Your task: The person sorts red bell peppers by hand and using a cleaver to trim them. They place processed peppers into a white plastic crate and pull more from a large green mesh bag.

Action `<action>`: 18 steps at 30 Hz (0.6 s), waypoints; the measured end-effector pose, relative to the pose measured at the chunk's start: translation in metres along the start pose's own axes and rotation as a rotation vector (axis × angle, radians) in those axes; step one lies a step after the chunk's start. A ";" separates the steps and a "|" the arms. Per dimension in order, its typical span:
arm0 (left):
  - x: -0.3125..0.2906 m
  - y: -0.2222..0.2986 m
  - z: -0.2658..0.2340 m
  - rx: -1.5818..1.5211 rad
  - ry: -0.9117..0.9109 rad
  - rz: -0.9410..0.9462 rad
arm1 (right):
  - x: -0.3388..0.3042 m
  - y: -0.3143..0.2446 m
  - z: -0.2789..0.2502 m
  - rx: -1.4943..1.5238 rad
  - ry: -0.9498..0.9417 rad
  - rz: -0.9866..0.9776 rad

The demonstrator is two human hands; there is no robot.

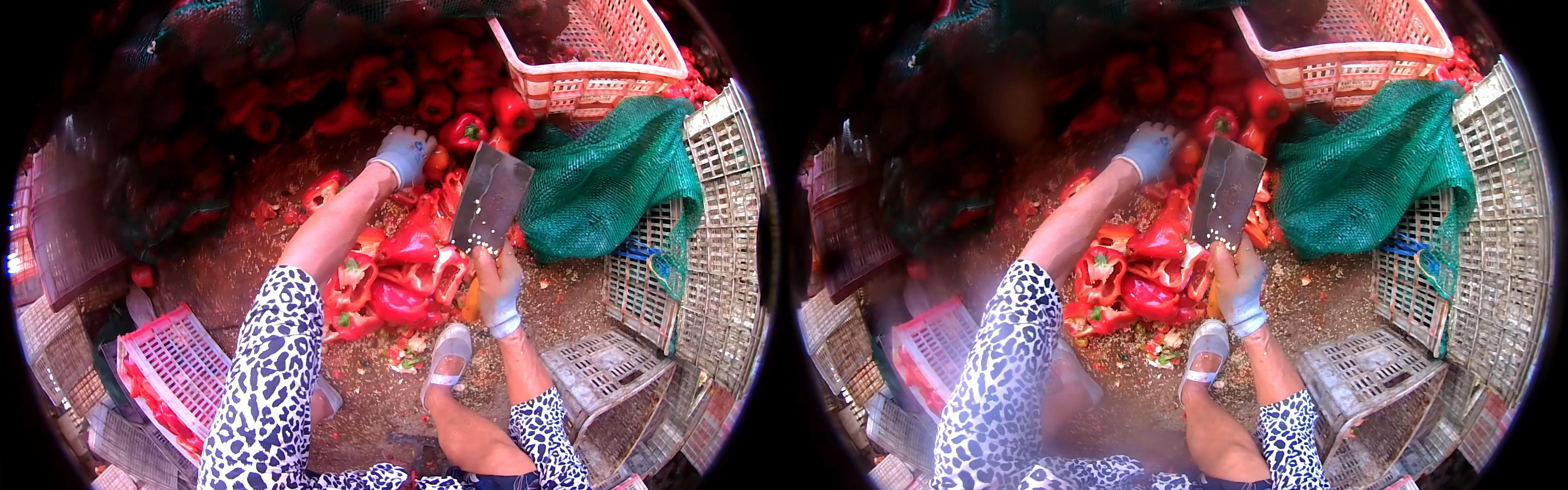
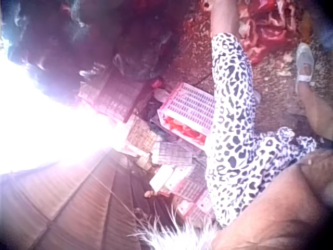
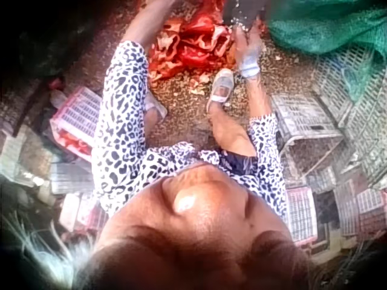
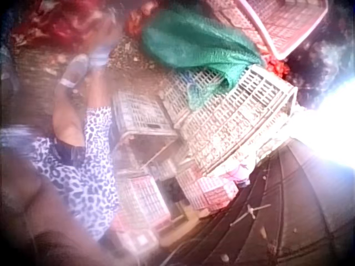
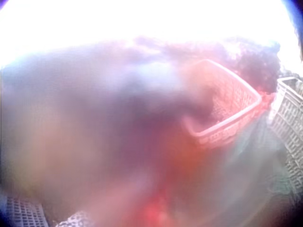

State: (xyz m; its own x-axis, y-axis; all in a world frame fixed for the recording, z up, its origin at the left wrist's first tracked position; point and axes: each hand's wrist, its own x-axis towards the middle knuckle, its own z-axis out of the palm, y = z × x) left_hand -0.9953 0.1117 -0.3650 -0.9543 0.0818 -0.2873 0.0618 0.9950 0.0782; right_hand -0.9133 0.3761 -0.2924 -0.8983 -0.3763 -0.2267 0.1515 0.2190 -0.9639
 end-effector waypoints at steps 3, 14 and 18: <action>-0.004 -0.001 -0.008 -0.246 -0.227 -0.063 | -0.004 0.014 -0.002 0.149 -0.005 0.125; -0.004 0.001 0.033 -1.148 -0.053 -0.307 | 0.009 0.042 -0.004 -0.202 0.065 -0.066; -0.050 0.033 0.022 -1.943 0.168 -0.563 | 0.002 0.008 0.000 -0.591 0.047 -0.173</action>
State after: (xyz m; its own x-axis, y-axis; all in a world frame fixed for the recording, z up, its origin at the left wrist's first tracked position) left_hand -0.9390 0.1412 -0.3688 -0.7712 -0.2714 -0.5758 -0.4156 -0.4704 0.7785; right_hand -0.9137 0.3771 -0.3008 -0.9087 -0.4139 -0.0545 -0.2403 0.6253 -0.7424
